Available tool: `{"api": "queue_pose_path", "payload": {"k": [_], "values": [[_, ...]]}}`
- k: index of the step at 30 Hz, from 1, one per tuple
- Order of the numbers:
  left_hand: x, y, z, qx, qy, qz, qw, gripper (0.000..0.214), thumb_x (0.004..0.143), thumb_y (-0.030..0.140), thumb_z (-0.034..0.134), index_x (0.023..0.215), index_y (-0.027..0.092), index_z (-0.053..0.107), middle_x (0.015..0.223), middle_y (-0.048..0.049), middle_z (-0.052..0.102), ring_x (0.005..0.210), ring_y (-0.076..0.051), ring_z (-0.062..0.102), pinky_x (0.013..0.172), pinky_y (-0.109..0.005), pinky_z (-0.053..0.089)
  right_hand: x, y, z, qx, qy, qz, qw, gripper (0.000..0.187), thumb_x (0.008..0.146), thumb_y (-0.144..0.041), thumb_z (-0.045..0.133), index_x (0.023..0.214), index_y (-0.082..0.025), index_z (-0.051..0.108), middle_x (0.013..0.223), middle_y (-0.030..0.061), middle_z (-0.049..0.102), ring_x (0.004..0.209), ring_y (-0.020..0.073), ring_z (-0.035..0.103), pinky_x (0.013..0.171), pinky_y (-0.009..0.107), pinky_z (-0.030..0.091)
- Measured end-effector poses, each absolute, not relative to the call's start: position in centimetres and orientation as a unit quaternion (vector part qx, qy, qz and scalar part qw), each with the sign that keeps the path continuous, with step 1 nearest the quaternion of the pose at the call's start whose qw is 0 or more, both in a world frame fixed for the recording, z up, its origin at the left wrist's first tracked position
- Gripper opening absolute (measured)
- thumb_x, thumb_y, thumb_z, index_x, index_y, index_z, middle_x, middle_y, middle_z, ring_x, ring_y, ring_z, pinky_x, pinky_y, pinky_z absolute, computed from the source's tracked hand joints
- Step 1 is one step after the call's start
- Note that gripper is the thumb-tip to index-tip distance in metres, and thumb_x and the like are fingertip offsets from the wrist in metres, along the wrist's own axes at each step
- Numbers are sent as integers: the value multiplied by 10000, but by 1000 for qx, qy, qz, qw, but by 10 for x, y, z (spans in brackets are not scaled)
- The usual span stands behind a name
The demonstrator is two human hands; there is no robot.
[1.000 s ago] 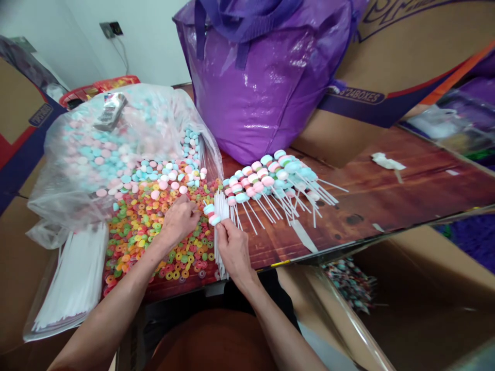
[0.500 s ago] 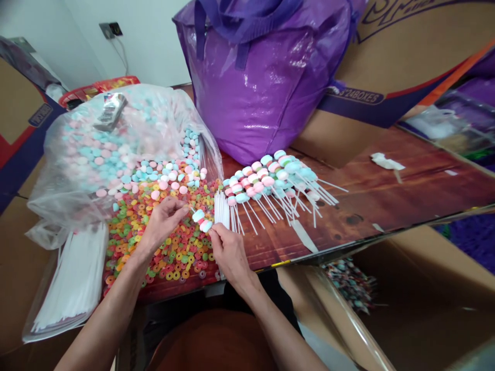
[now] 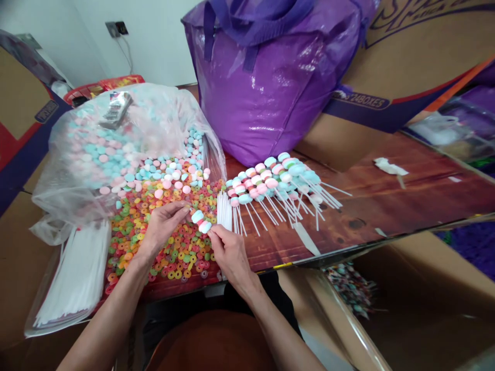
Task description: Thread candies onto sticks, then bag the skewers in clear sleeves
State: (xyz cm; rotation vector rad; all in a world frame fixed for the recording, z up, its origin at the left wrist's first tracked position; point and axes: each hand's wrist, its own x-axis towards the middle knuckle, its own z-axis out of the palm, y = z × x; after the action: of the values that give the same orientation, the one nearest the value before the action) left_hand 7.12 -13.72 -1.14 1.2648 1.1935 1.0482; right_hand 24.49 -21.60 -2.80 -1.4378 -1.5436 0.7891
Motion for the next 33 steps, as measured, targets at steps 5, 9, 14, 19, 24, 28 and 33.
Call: {"api": "queue_pose_path", "payload": {"k": [5,9,14,19,24,28,33], "values": [[71,-139,-11,515,528,437,515,307,731,412,753,903,159,765,806,-39,747,711,-160,650,690,-281,530,243,-217,-28,-579,-618,317,427,287,949,-313,464,729,-193,602,600,-34,492,532,107,423,523,213,344],[70,-142,-14,506,528,430,529,383,736,460,744,972,160,774,860,-47,754,743,-171,664,712,-303,562,241,-217,-27,-586,-616,313,423,299,952,-308,460,700,-196,578,583,-36,479,526,109,422,523,217,340],[71,-146,-15,449,522,454,565,447,681,527,785,950,171,774,863,-42,755,784,-168,677,756,-308,576,239,-216,-27,-601,-619,299,408,282,948,-305,457,712,-196,565,577,-36,468,523,113,421,532,229,330],[71,-147,-12,401,519,456,601,442,603,502,849,889,172,775,858,-39,752,790,-147,672,754,-271,567,240,-216,-26,-599,-636,290,391,257,949,-291,445,755,-194,583,607,-26,499,546,122,441,553,233,342],[70,-148,-9,351,494,474,639,378,601,381,882,897,179,763,875,-22,737,764,-108,656,721,-216,550,238,-216,-26,-589,-621,313,412,266,965,-298,446,808,-190,632,625,-25,508,556,121,450,560,227,353],[71,-150,-7,345,485,454,663,374,620,346,881,932,181,755,886,-17,721,780,-92,649,698,-176,533,234,-218,-31,-587,-614,283,445,247,969,-289,465,810,-182,620,614,-38,465,537,108,415,541,226,329],[72,-158,-6,360,474,434,676,343,670,361,851,922,167,722,852,-7,681,743,-77,621,662,-159,515,229,-217,-34,-562,-627,244,481,241,973,-255,454,770,-185,565,614,-41,444,529,101,400,530,229,312]]}}
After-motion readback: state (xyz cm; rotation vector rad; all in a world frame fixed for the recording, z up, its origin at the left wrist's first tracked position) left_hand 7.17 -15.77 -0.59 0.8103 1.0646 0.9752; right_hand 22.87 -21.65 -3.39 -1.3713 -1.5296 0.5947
